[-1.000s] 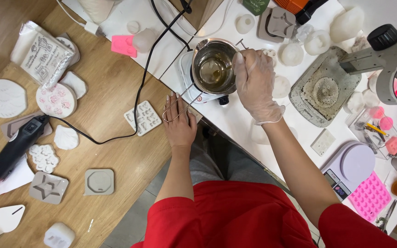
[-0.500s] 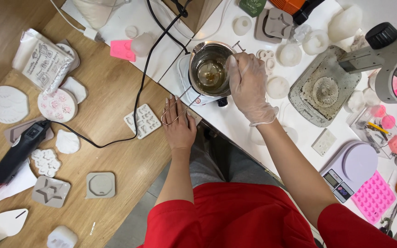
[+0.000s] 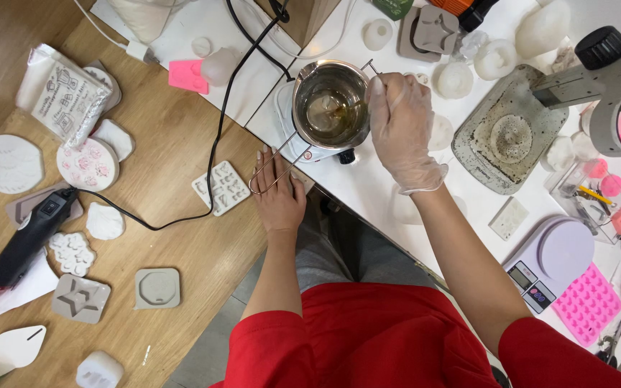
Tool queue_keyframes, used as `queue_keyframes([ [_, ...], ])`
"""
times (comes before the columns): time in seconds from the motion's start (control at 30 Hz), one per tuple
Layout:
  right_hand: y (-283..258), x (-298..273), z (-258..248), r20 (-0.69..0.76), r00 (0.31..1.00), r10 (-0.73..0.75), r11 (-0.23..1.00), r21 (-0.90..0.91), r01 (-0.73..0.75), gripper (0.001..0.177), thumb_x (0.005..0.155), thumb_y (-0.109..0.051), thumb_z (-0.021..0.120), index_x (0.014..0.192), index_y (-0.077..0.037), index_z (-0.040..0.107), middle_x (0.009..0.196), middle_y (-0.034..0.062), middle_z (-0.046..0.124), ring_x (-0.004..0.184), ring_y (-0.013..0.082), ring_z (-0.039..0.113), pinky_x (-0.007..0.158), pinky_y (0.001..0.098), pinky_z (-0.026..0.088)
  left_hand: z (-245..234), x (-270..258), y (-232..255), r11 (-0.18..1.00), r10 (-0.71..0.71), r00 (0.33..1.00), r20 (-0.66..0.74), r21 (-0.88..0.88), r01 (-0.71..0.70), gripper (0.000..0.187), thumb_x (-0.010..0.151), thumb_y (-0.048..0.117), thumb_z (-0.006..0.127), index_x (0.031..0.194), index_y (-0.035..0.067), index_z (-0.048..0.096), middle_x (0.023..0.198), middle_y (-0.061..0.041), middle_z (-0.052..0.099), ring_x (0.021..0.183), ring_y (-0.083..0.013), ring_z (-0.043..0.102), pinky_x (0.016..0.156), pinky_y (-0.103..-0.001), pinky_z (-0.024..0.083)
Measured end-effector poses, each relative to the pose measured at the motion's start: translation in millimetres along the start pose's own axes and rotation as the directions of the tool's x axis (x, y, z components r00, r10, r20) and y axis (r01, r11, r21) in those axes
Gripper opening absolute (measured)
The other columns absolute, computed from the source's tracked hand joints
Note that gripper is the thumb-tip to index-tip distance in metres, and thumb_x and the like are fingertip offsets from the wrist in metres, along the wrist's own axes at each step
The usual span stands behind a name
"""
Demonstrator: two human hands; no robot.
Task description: Stirring melted wax in a pot on a heating plate and checking its temperature.
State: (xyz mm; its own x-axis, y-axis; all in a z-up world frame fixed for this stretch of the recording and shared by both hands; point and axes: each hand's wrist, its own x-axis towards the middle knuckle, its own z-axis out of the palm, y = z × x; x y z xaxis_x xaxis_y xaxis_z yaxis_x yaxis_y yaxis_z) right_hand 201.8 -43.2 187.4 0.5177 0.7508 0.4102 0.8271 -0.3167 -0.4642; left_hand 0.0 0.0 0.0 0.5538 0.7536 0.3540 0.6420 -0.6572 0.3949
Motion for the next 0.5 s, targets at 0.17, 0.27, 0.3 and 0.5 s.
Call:
queue_keyframes([
  [0.17, -2, -1, -2, 0.022, 0.999, 0.037, 0.995, 0.090, -0.039, 0.035, 0.117, -0.031, 0.034, 0.097, -0.016, 0.058, 0.083, -0.0040, 0.065, 0.088, 0.0243, 0.064, 0.090, 0.0394, 0.043, 1, 0, -1, 1.000, 0.004, 1.000, 0.003, 0.002, -0.004, 0.061, 0.089, 0.020, 0.059, 0.148, 0.007, 0.051, 0.156, -0.014, 0.045, 0.146, -0.0273, 0.041, 0.121, -0.042, 0.030],
  [0.27, -3, -4, 0, -0.020, 1.000, -0.013, 1.000, 0.022, 0.014, 0.030, 0.117, -0.026, 0.038, 0.094, -0.018, 0.055, 0.085, -0.0055, 0.062, 0.088, 0.0237, 0.063, 0.086, 0.0376, 0.041, 0, 0, -1, 1.000, 0.003, 1.000, -0.002, 0.014, -0.003, 0.060, 0.089, 0.020, 0.059, 0.147, 0.007, 0.052, 0.156, -0.013, 0.046, 0.146, -0.0264, 0.041, 0.121, -0.042, 0.030],
  [0.3, -4, -3, 0, -0.027, 0.999, -0.020, 1.000, 0.002, 0.020, 0.031, 0.117, -0.027, 0.037, 0.094, -0.017, 0.054, 0.085, -0.0040, 0.061, 0.087, 0.0249, 0.062, 0.086, 0.0385, 0.041, 0, 0, -1, 1.000, 0.004, 1.000, -0.003, 0.011, -0.004, 0.060, 0.089, 0.020, 0.059, 0.147, 0.007, 0.052, 0.156, -0.013, 0.046, 0.146, -0.0264, 0.042, 0.121, -0.042, 0.030],
  [0.5, -1, 3, 7, -0.021, 0.998, -0.060, 0.998, -0.020, 0.060, 0.028, 0.116, -0.025, 0.040, 0.093, -0.017, 0.053, 0.085, -0.0029, 0.060, 0.087, 0.0264, 0.061, 0.086, 0.0402, 0.040, -1, 3, 1, 1.000, 0.003, 1.000, -0.009, 0.014, -0.003, 0.059, 0.090, 0.021, 0.059, 0.147, 0.008, 0.052, 0.156, -0.013, 0.046, 0.145, -0.0260, 0.043, 0.120, -0.041, 0.031],
])
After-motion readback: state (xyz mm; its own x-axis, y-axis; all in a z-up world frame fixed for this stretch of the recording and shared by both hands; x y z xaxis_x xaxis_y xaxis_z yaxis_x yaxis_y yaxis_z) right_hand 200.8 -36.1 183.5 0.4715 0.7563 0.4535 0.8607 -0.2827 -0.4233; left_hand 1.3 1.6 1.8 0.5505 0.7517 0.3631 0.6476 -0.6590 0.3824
